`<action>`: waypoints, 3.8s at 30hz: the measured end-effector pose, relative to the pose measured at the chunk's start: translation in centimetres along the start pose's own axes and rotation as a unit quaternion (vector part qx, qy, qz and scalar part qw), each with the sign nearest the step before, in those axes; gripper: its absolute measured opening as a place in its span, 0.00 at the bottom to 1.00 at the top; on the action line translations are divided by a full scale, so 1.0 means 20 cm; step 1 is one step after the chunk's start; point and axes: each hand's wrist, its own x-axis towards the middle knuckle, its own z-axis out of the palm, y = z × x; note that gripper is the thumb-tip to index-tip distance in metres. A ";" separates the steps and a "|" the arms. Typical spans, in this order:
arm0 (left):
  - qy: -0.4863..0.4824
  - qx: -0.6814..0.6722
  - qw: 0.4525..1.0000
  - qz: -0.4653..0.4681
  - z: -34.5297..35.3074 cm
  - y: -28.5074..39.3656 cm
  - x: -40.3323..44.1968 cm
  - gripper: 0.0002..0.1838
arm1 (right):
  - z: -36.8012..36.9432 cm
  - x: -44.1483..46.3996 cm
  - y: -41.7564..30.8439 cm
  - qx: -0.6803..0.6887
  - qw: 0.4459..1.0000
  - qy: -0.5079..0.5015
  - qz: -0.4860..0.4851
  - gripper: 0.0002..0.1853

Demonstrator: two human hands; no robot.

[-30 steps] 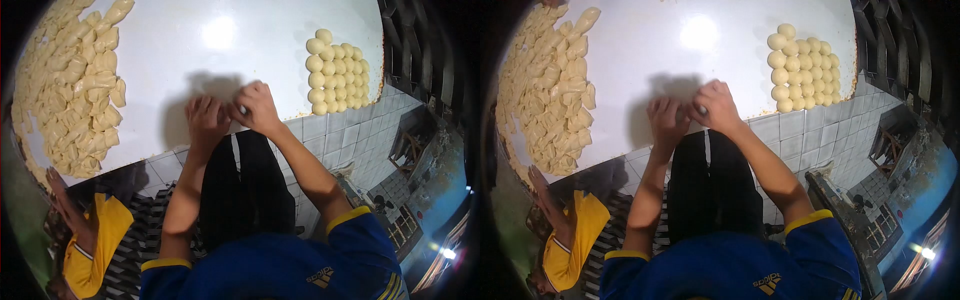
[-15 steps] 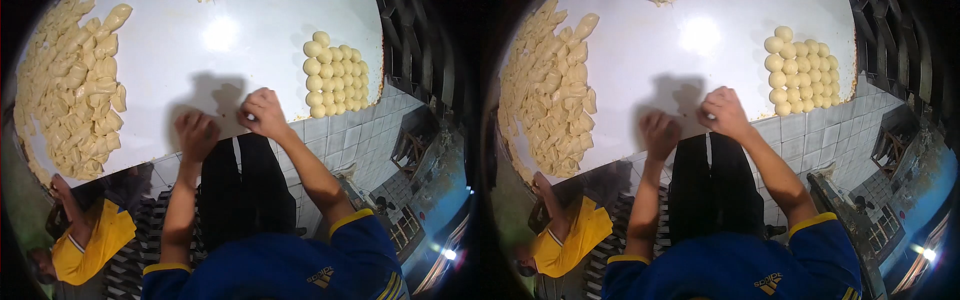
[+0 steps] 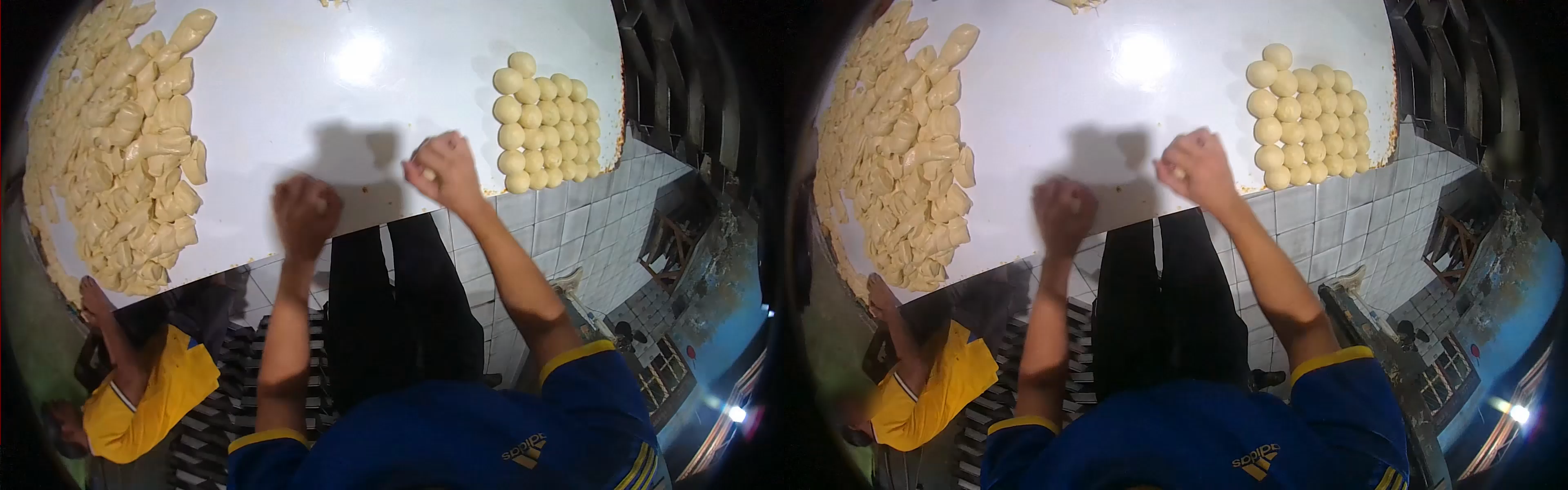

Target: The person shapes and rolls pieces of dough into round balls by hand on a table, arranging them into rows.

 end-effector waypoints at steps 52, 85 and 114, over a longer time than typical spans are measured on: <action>-0.129 -0.238 0.962 -0.029 0.39 1.11 1.09 0.21 | -0.98 0.26 0.74 -0.051 0.974 0.156 0.157 0.30; 0.003 -0.080 0.958 -0.275 -0.35 0.38 -0.11 0.24 | -0.82 0.34 0.27 0.079 0.969 0.024 0.234 0.22; 0.317 -0.201 0.802 -0.465 -0.95 -0.60 -0.48 0.19 | 0.98 1.04 -1.52 0.181 0.949 -0.258 0.003 0.25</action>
